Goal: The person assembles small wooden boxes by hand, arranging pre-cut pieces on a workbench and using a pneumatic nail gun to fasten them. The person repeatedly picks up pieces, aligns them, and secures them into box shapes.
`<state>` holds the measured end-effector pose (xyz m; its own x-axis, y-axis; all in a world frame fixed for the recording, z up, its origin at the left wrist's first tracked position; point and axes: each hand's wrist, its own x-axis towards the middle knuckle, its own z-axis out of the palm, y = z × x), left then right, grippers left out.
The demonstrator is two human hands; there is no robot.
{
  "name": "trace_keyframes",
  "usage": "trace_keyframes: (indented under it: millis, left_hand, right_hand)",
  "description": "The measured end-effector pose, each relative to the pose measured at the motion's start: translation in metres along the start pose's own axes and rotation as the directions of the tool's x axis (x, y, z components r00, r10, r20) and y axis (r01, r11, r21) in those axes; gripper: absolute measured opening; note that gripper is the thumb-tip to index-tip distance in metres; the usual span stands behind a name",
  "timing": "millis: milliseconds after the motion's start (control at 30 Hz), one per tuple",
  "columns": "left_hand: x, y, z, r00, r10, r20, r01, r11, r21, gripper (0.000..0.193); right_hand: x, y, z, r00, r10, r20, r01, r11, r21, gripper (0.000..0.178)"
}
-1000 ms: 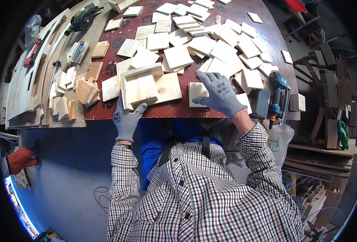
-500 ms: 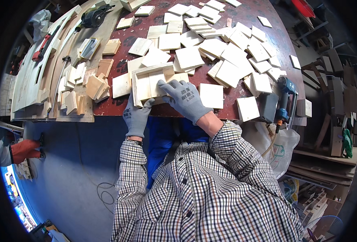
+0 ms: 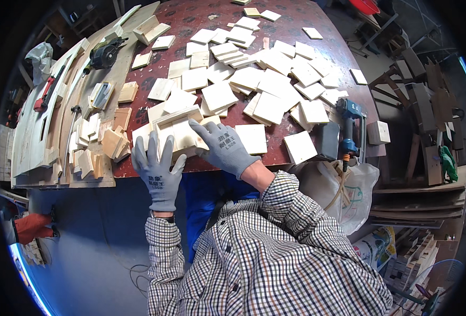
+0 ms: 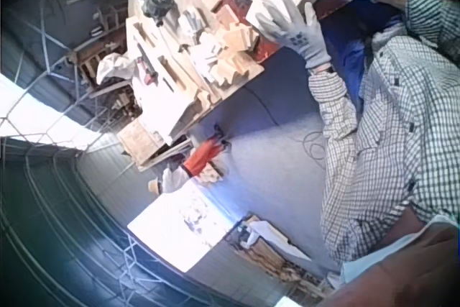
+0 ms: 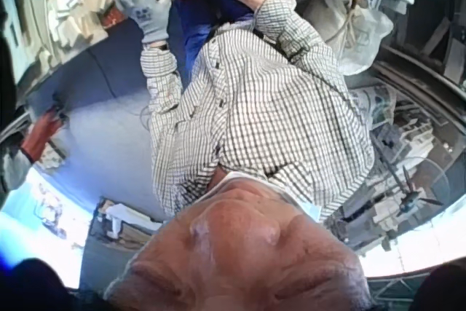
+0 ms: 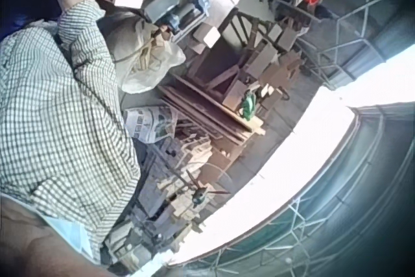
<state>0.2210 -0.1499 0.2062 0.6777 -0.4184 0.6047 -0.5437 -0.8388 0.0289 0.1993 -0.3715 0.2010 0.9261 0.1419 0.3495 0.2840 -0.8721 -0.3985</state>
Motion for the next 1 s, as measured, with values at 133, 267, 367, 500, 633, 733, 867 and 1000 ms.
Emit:
trace_keyframes:
  millis: [133, 267, 367, 500, 633, 733, 867, 1000]
  left_hand:
    - [-0.001, -0.017, 0.000, 0.988, -0.033, 0.153, 0.042, 0.998, -0.053, 0.066]
    - [-0.008, -0.024, 0.000, 0.975, -0.033, 0.222, 0.061, 0.990, -0.123, 0.064]
    - [-0.007, -0.018, 0.005, 0.953, -0.042, 0.300, 0.113, 0.968, -0.225, 0.061]
    - [-0.007, -0.022, 0.013, 0.914, -0.046, 0.402, 0.187, 0.929, -0.319, 0.058]
    - [-0.006, -0.021, 0.019, 0.911, -0.115, 0.396, 0.245, 0.923, -0.297, 0.051]
    - [-0.003, -0.019, 0.013, 0.928, -0.130, 0.348, 0.240, 0.926, -0.293, 0.048]
    - [-0.006, -0.022, 0.014, 0.937, -0.155, 0.312, 0.247, 0.927, -0.282, 0.040]
    - [-0.003, -0.015, 0.019, 0.935, -0.168, 0.313, 0.264, 0.919, -0.293, 0.038]
  right_hand:
    - [-0.037, 0.029, -0.070, 0.960, 0.167, -0.226, -0.151, 0.985, 0.088, 0.063]
    - [-0.102, 0.121, -0.147, 0.674, 0.511, -0.533, -0.598, 0.802, 0.012, 0.050]
    - [-0.164, 0.211, -0.190, 0.501, 0.607, -0.617, -0.832, 0.533, -0.152, 0.059]
    - [-0.180, 0.255, -0.209, 0.364, 0.863, -0.350, -0.916, 0.264, -0.303, 0.089]
    - [-0.195, 0.310, -0.196, 0.307, 0.925, -0.223, -0.946, 0.271, -0.179, 0.095]
    - [-0.186, 0.316, -0.188, 0.357, 0.905, -0.231, -0.932, 0.361, -0.028, 0.074]
    - [-0.168, 0.318, -0.191, 0.393, 0.900, -0.190, -0.905, 0.415, 0.092, 0.053]
    - [-0.177, 0.337, -0.199, 0.407, 0.857, -0.317, -0.911, 0.407, -0.069, 0.057]
